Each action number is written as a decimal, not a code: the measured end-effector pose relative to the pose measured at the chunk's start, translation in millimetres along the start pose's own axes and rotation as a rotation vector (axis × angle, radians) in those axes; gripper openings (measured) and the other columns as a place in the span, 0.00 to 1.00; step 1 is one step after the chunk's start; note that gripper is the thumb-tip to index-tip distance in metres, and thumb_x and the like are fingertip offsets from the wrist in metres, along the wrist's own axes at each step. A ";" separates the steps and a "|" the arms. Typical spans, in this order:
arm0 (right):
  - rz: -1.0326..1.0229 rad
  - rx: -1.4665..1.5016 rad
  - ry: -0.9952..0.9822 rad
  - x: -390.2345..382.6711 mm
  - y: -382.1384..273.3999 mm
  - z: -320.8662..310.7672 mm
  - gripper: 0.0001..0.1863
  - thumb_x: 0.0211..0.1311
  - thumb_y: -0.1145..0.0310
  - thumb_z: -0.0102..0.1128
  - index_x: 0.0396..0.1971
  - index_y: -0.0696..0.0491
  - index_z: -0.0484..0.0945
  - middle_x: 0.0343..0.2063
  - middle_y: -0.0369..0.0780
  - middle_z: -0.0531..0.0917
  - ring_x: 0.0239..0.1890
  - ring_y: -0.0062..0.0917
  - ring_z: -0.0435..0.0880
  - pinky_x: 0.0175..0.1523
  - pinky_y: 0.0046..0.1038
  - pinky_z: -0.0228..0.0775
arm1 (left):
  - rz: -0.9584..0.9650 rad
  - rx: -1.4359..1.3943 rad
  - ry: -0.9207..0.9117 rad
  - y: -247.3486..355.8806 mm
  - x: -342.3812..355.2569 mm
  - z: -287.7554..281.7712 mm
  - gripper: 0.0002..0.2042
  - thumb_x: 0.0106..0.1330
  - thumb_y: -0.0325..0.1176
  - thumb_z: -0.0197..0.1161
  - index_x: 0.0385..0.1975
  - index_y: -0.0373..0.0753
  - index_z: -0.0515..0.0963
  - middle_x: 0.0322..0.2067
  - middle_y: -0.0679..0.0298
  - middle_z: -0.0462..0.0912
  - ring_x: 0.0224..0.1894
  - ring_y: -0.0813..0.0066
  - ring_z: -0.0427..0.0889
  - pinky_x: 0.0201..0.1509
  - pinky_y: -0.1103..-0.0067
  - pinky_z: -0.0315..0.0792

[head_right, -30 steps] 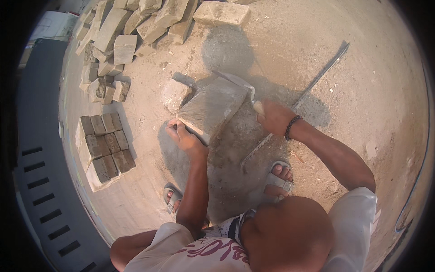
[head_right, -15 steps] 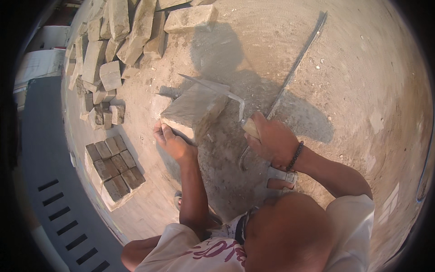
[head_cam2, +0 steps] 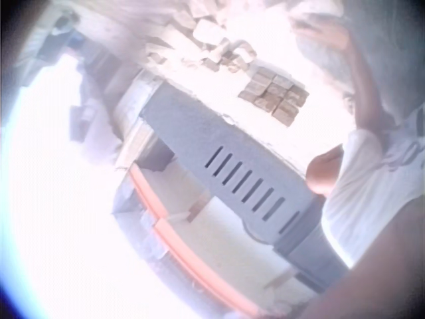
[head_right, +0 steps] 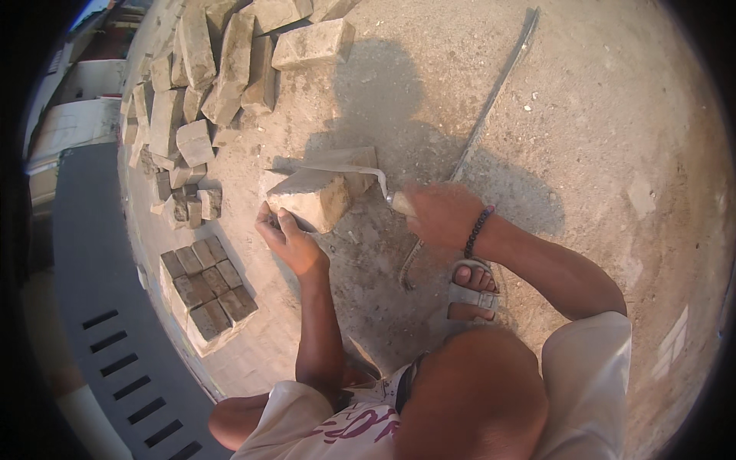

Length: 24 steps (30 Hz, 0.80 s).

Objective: The person repeatedly picks up rectangular stone blocks and uses a chisel and hammer to chip and shape their edges. The person works on multiple blocks one at a time, rotating them to access different sides, and places finished pieces aside.

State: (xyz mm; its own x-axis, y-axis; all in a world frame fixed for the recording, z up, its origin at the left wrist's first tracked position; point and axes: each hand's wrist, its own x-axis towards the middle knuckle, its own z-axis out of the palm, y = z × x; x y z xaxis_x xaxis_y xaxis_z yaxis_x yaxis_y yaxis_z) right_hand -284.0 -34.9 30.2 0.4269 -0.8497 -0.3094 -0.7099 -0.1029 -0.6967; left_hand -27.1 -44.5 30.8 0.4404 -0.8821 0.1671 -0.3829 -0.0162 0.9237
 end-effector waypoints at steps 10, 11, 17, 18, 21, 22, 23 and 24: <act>0.032 0.311 0.231 17.5 40.4 11.0 0.22 0.61 0.62 0.57 0.49 0.62 0.69 0.32 0.57 0.81 0.39 0.51 0.83 0.45 0.47 0.72 | 0.597 0.864 -0.609 42.3 51.5 -19.7 0.54 0.31 0.39 0.85 0.66 0.44 0.63 0.68 0.51 0.57 0.68 0.49 0.61 0.67 0.58 0.62; 0.028 0.402 0.251 11.6 29.3 16.5 0.23 0.62 0.62 0.57 0.50 0.62 0.68 0.31 0.57 0.81 0.38 0.52 0.82 0.44 0.47 0.72 | 0.674 0.884 -0.646 47.7 66.2 -15.4 0.51 0.31 0.38 0.85 0.63 0.43 0.66 0.65 0.51 0.61 0.66 0.50 0.64 0.64 0.60 0.64; 0.040 0.790 0.371 -20.1 -59.4 43.8 0.23 0.63 0.64 0.57 0.52 0.63 0.65 0.31 0.57 0.80 0.36 0.53 0.82 0.42 0.45 0.72 | 0.563 0.698 -0.594 49.9 80.8 -2.8 0.38 0.36 0.35 0.83 0.50 0.32 0.71 0.41 0.56 0.70 0.48 0.57 0.71 0.55 0.67 0.67; 0.056 0.670 0.362 -8.7 -48.0 58.3 0.22 0.62 0.64 0.58 0.50 0.63 0.66 0.31 0.57 0.80 0.35 0.51 0.82 0.41 0.44 0.72 | 0.551 0.690 -0.566 48.3 75.1 5.3 0.38 0.37 0.35 0.83 0.50 0.31 0.71 0.42 0.55 0.70 0.48 0.57 0.72 0.55 0.67 0.67; 0.097 0.454 0.268 26.5 -1.0 72.5 0.21 0.62 0.63 0.59 0.47 0.62 0.68 0.30 0.56 0.80 0.34 0.48 0.83 0.39 0.42 0.72 | 0.519 0.704 -0.480 47.9 63.0 8.2 0.38 0.38 0.35 0.83 0.50 0.29 0.70 0.43 0.54 0.70 0.48 0.56 0.72 0.55 0.66 0.67; 0.128 0.469 0.217 30.5 18.3 50.0 0.21 0.62 0.63 0.58 0.48 0.62 0.68 0.31 0.56 0.80 0.34 0.48 0.83 0.40 0.42 0.73 | 0.522 0.715 -0.469 45.8 61.2 8.1 0.38 0.38 0.35 0.83 0.50 0.29 0.70 0.43 0.54 0.70 0.49 0.56 0.72 0.56 0.66 0.67; 0.147 0.480 0.180 33.9 23.4 29.7 0.21 0.62 0.63 0.58 0.48 0.62 0.67 0.31 0.57 0.80 0.35 0.48 0.83 0.40 0.42 0.73 | 0.541 0.723 -0.449 46.2 65.8 7.2 0.38 0.39 0.35 0.83 0.51 0.28 0.70 0.43 0.53 0.70 0.49 0.56 0.72 0.56 0.66 0.67; 0.074 0.532 0.205 31.6 4.5 10.8 0.21 0.62 0.63 0.58 0.48 0.62 0.68 0.31 0.56 0.80 0.34 0.48 0.83 0.41 0.43 0.73 | 0.552 0.741 -0.440 48.6 73.0 5.5 0.39 0.39 0.35 0.83 0.51 0.28 0.69 0.44 0.53 0.70 0.49 0.56 0.72 0.56 0.66 0.67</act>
State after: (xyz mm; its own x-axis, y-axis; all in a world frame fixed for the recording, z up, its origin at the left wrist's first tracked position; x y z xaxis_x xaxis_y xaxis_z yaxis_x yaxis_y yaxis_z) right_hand -267.7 -56.6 10.2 0.2323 -0.9330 -0.2748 -0.3314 0.1897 -0.9242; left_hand -18.0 -112.2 86.1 -0.2289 -0.9470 0.2254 -0.9136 0.2890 0.2862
